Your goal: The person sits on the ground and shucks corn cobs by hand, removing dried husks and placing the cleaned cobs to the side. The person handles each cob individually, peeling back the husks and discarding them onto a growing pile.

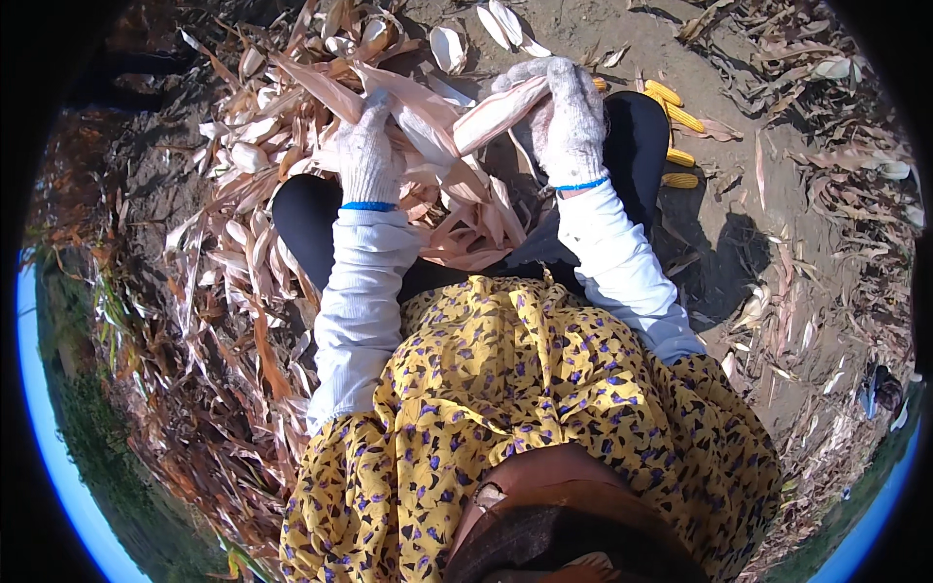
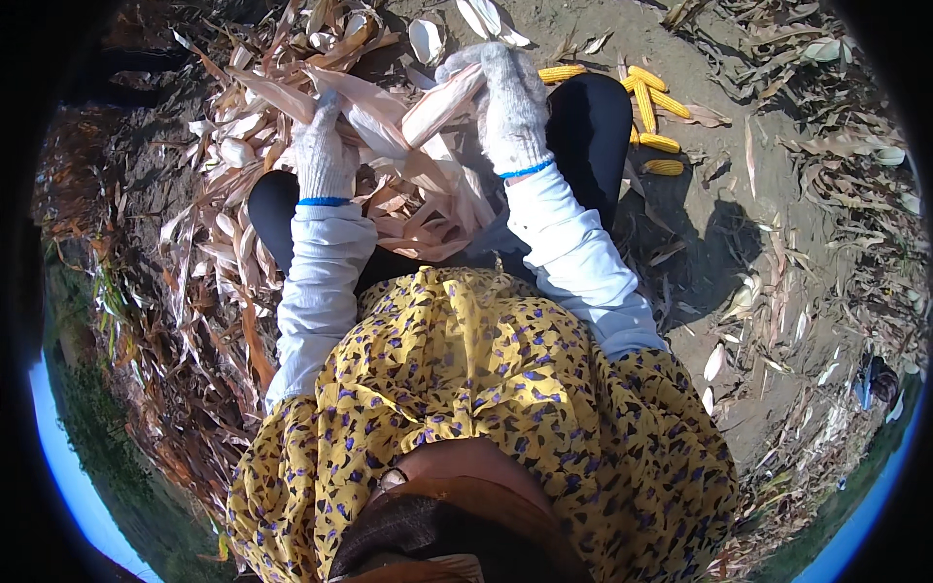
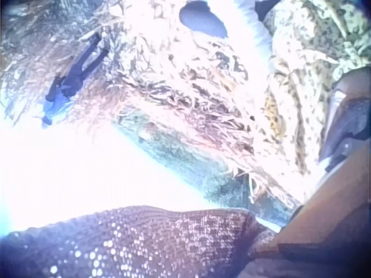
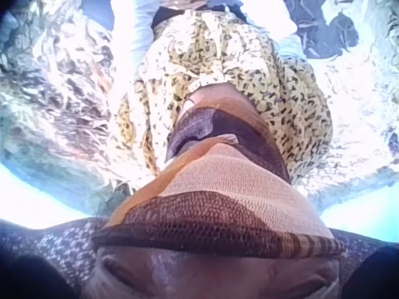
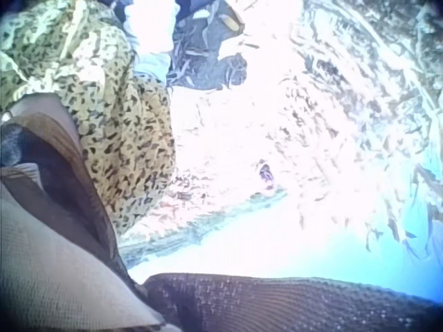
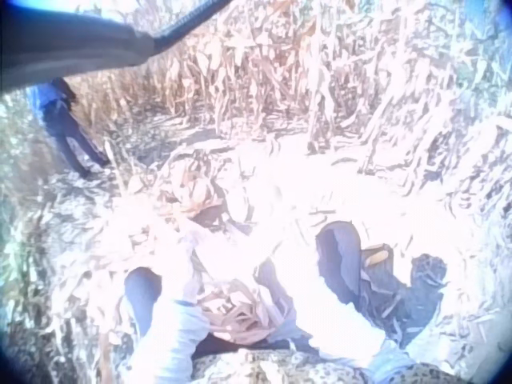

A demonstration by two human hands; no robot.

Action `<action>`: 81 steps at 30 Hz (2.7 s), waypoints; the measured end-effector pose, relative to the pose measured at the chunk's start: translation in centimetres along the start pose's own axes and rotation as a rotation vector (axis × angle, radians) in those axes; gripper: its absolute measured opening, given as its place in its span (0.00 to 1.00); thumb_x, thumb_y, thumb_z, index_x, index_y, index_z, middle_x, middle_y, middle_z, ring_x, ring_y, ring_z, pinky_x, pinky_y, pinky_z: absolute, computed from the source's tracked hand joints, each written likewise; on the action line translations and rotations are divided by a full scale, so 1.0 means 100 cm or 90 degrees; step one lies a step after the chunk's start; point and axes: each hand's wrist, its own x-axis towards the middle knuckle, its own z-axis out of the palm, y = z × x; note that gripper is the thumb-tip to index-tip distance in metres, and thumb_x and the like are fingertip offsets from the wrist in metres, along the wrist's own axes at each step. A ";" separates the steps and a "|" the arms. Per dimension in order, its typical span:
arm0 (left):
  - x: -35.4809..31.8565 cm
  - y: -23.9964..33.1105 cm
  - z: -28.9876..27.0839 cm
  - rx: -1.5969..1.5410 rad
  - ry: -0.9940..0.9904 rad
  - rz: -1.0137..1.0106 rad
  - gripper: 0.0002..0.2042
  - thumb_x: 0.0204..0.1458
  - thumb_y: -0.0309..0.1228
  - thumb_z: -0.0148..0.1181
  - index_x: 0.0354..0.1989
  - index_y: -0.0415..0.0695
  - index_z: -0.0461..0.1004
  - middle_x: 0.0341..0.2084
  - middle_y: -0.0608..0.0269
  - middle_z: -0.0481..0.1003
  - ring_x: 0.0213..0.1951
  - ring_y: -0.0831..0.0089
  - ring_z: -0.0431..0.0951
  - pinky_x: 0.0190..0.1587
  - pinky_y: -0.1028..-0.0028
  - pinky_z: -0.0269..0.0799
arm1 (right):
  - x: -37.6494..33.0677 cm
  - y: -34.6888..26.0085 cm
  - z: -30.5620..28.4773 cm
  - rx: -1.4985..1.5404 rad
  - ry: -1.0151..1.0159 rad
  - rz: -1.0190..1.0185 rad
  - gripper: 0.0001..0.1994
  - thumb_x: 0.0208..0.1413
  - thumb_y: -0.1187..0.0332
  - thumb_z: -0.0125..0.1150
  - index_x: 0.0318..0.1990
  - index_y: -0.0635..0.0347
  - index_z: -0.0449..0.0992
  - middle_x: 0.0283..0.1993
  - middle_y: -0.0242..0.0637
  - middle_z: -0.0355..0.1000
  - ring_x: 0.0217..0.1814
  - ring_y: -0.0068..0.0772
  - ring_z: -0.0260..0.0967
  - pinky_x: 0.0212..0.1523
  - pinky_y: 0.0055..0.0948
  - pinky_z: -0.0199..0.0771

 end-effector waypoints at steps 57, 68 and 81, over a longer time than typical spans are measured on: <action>0.016 -0.090 0.017 -0.139 0.171 -0.405 0.10 0.64 0.38 0.50 0.35 0.46 0.72 0.21 0.68 0.71 0.20 0.74 0.71 0.24 0.72 0.72 | -0.033 0.083 0.036 0.091 0.110 0.194 0.24 0.51 0.80 0.65 0.57 0.59 0.67 0.43 0.31 0.72 0.42 0.22 0.72 0.39 0.23 0.75; 0.135 -0.144 -0.045 0.623 -0.115 -0.328 0.20 0.53 0.41 0.64 0.38 0.31 0.75 0.24 0.56 0.76 0.26 0.64 0.76 0.25 0.64 0.70 | -0.049 0.061 0.054 0.176 0.155 0.208 0.26 0.53 0.75 0.67 0.59 0.60 0.66 0.50 0.36 0.71 0.52 0.25 0.70 0.50 0.23 0.73; 0.119 -0.077 0.034 0.324 -0.113 -0.138 0.20 0.61 0.35 0.57 0.56 0.34 0.69 0.47 0.52 0.75 0.44 0.69 0.78 0.46 0.71 0.75 | -0.030 0.066 0.044 0.132 0.294 0.273 0.19 0.56 0.72 0.65 0.53 0.58 0.68 0.39 0.29 0.70 0.36 0.17 0.68 0.33 0.19 0.70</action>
